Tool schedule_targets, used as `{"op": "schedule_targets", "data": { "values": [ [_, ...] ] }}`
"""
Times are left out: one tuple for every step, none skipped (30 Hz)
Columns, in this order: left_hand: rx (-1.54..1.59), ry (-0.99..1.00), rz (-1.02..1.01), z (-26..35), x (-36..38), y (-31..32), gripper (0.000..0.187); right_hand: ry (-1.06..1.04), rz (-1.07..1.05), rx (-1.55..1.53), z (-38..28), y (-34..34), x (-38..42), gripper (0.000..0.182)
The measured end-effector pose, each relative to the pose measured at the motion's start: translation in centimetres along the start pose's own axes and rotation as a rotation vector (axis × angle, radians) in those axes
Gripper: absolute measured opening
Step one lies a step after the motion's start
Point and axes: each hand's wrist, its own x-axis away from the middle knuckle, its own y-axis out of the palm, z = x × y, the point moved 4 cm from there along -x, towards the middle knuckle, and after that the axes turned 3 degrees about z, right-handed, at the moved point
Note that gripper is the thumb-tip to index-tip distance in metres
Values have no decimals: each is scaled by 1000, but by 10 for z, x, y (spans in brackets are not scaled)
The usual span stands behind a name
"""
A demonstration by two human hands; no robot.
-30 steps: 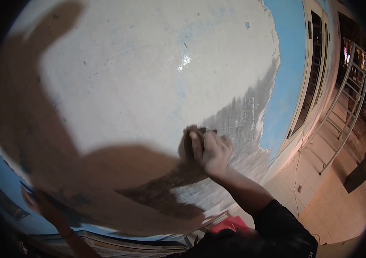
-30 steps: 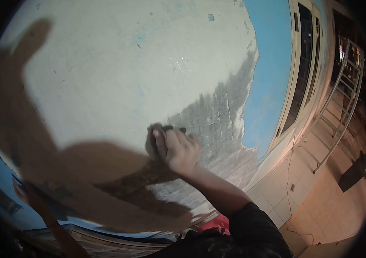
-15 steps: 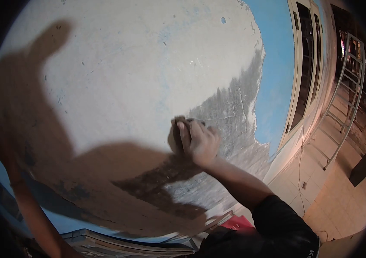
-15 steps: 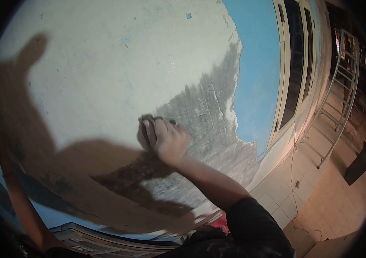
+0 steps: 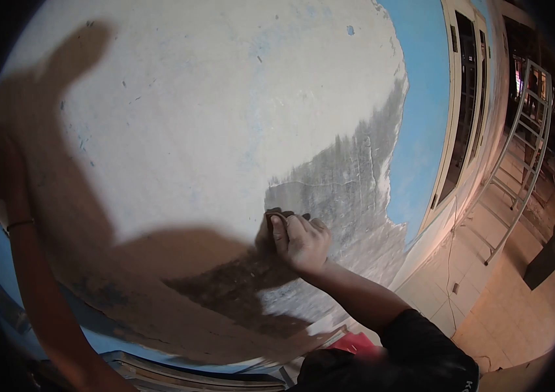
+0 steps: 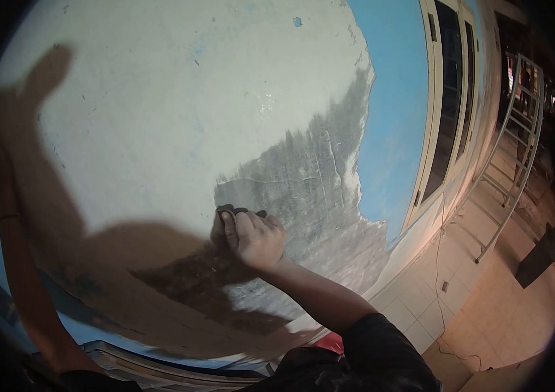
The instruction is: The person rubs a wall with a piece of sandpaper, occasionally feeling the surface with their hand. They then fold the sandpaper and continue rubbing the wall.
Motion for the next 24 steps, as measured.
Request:
{"op": "schedule_targets", "data": {
  "values": [
    [-35, -11, 13, -2, 0, -1, 65, -6, -1, 8, 1, -1, -5, 21],
    [-69, -23, 27, -2, -2, -1, 65, -11, 0, 17, 0, -2, -12, 20],
    [-44, 3, 56, -4, -3, 2, 65, -6, 9, 7, -2, -2, -23, 20],
    [-20, 29, 83, -7, -3, 4, 65, -1, 14, -3, -3, -2, -39, 19],
    [63, 88, 132, -9, -6, 10, 65, 6, 20, -14, -5, -2, -49, 19],
    [68, 122, 146, -12, -6, 11, 64, -9, 29, -54, -8, -3, -50, 18],
    [72, 157, 161, -15, -6, 12, 63, -27, 43, -21, -6, 0, -41, 20],
    [-8, 157, 144, -19, -5, 13, 63, -52, 61, 10, 0, 5, -27, 22],
    [-86, 159, 130, -21, -6, 14, 62, -74, 83, 42, 2, 6, -14, 24],
    [-160, 161, 118, -19, -8, 13, 61, -67, 66, 33, 0, 3, -5, 24],
    [-234, 161, 107, -17, -10, 12, 60, -88, 68, 26, 1, 3, -7, 25],
    [-256, 133, 90, -12, -11, 10, 59, -104, 68, 20, 2, 2, -8, 25],
    [-278, 106, 72, -6, -13, 7, 59, -111, 62, 17, -1, 1, -7, 26],
    [-252, 51, 46, 5, -12, -3, 58, -96, 77, 12, -3, 0, -13, 26],
    [-220, 49, 46, 6, -12, -3, 57, -84, 94, 8, -3, 2, -27, 27],
    [-188, 47, 46, 6, -12, -2, 57, -74, 114, 5, -3, 3, -34, 27],
    [-150, 95, 72, -5, -11, 12, 55, -65, 118, 11, -2, 4, -32, 28],
    [-144, 145, 96, -17, -10, 25, 54, -59, 121, 17, 0, 5, -28, 28],
    [-139, 195, 120, -27, -8, 37, 52, -55, 123, 21, 1, 6, -23, 29],
    [-165, 251, 143, -39, -8, 50, 51, -70, 107, 4, 2, 7, -13, 29],
    [-190, 310, 167, -49, -9, 62, 49, -82, 92, -12, 2, 6, 2, 29],
    [-214, 367, 190, -56, -9, 71, 48, -96, 76, -29, 2, 5, 9, 30],
    [-241, 422, 213, -63, -7, 80, 46, -112, 76, -16, 2, 4, 6, 30],
    [-250, 434, 209, -59, -9, 76, 46, -123, 78, -3, 1, 2, 0, 30]
  ]
}}
